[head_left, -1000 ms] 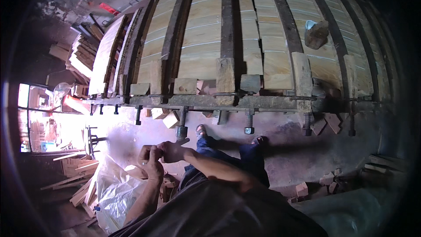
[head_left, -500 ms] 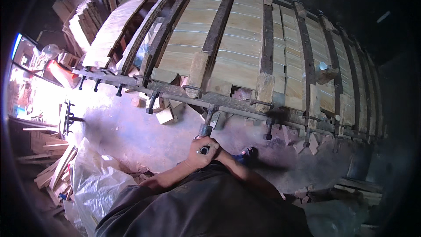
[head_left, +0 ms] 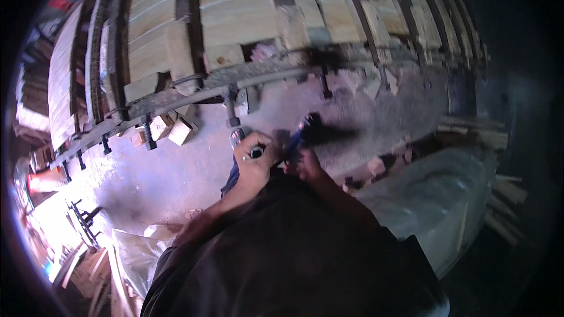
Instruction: The person places small wooden blocks into a metal clamping frame and tightens the clamps using a T-handle wrench. The person repeats this process for several blocks, securing them in place within the frame.
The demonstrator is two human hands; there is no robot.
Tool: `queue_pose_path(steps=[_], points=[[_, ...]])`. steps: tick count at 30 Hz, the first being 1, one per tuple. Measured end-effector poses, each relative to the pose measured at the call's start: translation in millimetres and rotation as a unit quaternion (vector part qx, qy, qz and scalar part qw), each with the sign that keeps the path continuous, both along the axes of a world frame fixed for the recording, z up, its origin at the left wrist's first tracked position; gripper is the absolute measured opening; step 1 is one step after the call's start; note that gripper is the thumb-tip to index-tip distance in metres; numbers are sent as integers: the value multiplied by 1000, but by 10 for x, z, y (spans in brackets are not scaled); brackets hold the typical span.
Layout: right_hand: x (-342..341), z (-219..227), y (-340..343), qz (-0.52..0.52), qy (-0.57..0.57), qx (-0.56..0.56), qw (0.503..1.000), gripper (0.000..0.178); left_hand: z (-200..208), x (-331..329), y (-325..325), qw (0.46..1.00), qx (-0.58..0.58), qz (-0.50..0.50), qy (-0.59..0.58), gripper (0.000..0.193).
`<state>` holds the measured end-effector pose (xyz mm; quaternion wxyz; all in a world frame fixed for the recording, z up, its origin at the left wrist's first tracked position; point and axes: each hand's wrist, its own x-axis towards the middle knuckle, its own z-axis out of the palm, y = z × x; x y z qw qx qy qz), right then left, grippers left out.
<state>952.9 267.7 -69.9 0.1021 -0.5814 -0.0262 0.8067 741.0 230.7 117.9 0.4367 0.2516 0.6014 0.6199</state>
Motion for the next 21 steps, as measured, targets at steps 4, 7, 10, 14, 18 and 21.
queue_pose_path(steps=[4, 7, 10, 14, 18, 21], points=[[138, -150, 216, -271, 88, 42, 958, 50, -85, 384, 371, 986, 82, -11, -143, 6], [253, -354, 564, -388, 52, 36, 919, 43, -167, 678, 623, 964, 146, 9, -222, 7], [387, -526, 934, -436, 32, 15, 899, 36, -285, 875, 834, 956, 157, 35, -246, 7], [619, -699, 1220, -420, 27, -8, 907, 32, -447, 894, 850, 964, 90, 71, -238, 10], [764, -896, 1447, -371, 48, -12, 927, 32, -670, 807, 598, 928, -18, 204, -312, 13], [794, -831, 1573, -342, 85, 9, 936, 27, -1208, 600, 221, 902, -92, 244, -345, 9]])
